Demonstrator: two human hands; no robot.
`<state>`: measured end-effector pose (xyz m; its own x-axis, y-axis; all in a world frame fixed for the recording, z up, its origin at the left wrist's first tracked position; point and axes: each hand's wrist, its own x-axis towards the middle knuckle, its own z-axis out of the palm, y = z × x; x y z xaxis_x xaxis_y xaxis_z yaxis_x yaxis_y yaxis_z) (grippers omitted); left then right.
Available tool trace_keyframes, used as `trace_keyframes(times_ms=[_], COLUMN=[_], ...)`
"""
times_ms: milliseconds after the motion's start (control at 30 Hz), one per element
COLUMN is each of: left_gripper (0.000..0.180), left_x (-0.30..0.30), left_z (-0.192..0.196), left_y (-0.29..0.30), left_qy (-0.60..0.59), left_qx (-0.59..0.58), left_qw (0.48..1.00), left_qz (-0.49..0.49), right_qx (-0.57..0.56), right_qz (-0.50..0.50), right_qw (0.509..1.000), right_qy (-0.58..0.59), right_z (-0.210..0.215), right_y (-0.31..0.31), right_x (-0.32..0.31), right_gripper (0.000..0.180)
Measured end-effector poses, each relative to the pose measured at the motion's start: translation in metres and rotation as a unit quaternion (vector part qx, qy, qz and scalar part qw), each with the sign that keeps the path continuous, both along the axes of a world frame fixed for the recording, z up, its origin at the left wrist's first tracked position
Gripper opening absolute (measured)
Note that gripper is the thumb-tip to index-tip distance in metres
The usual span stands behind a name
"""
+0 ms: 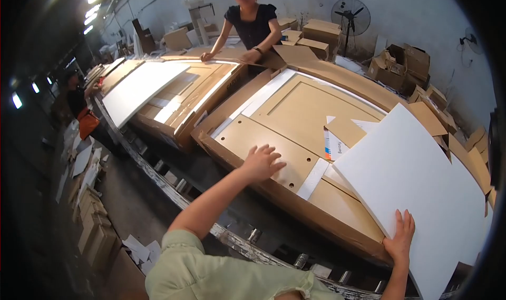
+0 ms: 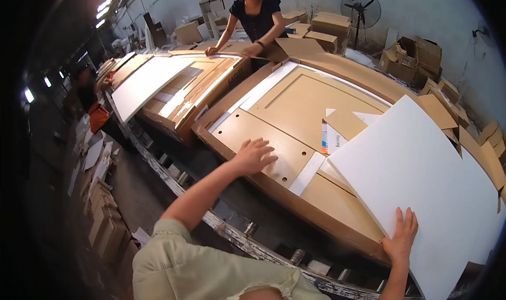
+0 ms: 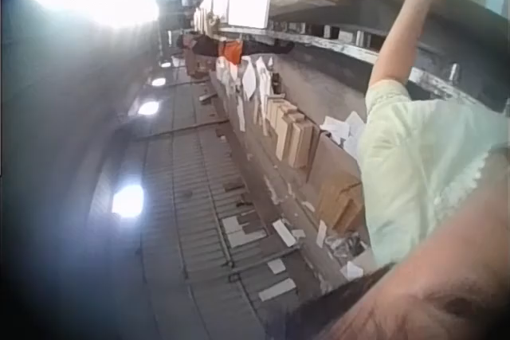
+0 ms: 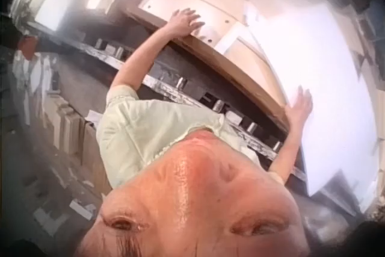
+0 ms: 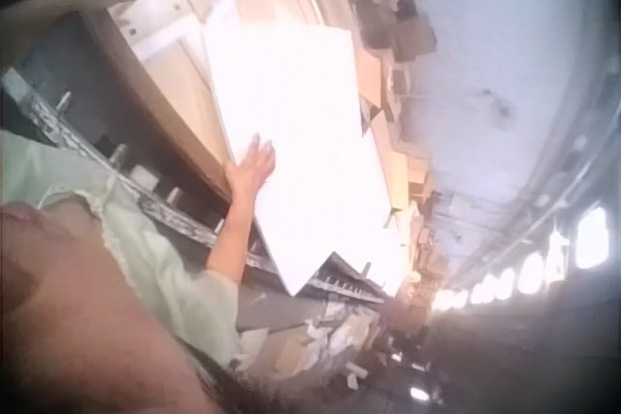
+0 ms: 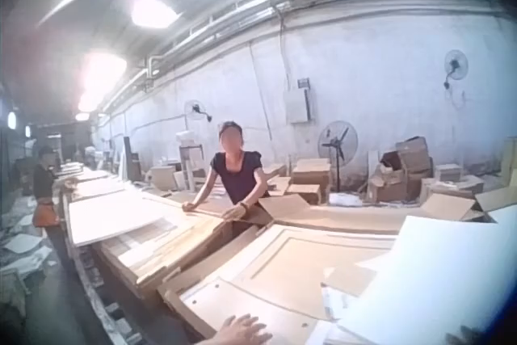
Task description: The person packs furniture components into cardboard boxes on an assembly line by placing wooden panels, protective foam padding, and cardboard inserts into the boxes by hand.
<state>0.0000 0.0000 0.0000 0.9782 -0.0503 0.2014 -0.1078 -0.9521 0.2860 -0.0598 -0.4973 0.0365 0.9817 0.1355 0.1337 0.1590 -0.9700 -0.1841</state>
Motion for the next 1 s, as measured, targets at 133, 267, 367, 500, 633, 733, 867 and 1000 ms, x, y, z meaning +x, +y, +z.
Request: trace_keyframes(times_ms=[133, 267, 367, 500, 633, 733, 867, 1000], left_gripper=[0.044, 0.050, 0.052, 0.050, 0.056, 0.060, 0.061, 0.059], left_x=[0.003, 0.002, 0.010, 0.008, 0.014, 0.016, 0.014, 0.014], left_z=[-0.018, -0.018, -0.018, -0.012, -0.022, -0.032, -0.034, -0.026], left_y=[-0.055, -0.030, -0.028, -0.025, -0.017, -0.011, -0.005, -0.003], left_qy=[0.031, -0.008, -0.004, -0.018, 0.002, -0.008, 0.007, 0.036], left_qx=[-0.022, 0.032, 0.017, 0.000, 0.001, 0.001, -0.003, 0.002], left_qw=[0.998, 0.998, 0.999, 0.999, 1.000, 1.000, 1.000, 0.999], left_qz=[0.042, 0.059, 0.031, 0.027, 0.019, 0.024, 0.017, 0.023], right_qx=[-0.111, -0.159, -0.170, -0.160, -0.175, -0.173, -0.164, -0.164], right_qz=[0.039, -0.012, -0.063, -0.094, -0.109, -0.111, -0.132, -0.166], right_qw=[0.986, 0.971, 0.959, 0.958, 0.954, 0.950, 0.947, 0.938], right_qy=[-0.118, -0.181, -0.219, -0.220, -0.218, -0.237, -0.241, -0.254], right_z=[0.010, 0.000, 0.000, 0.019, 0.026, 0.038, 0.053, 0.061], right_y=[-0.049, -0.035, -0.041, -0.044, -0.051, -0.044, -0.052, -0.077], right_x=[0.004, -0.017, -0.021, -0.018, -0.026, -0.040, -0.057, -0.056], right_gripper=[0.076, 0.073, 0.073, 0.076, 0.067, 0.065, 0.069, 0.073])
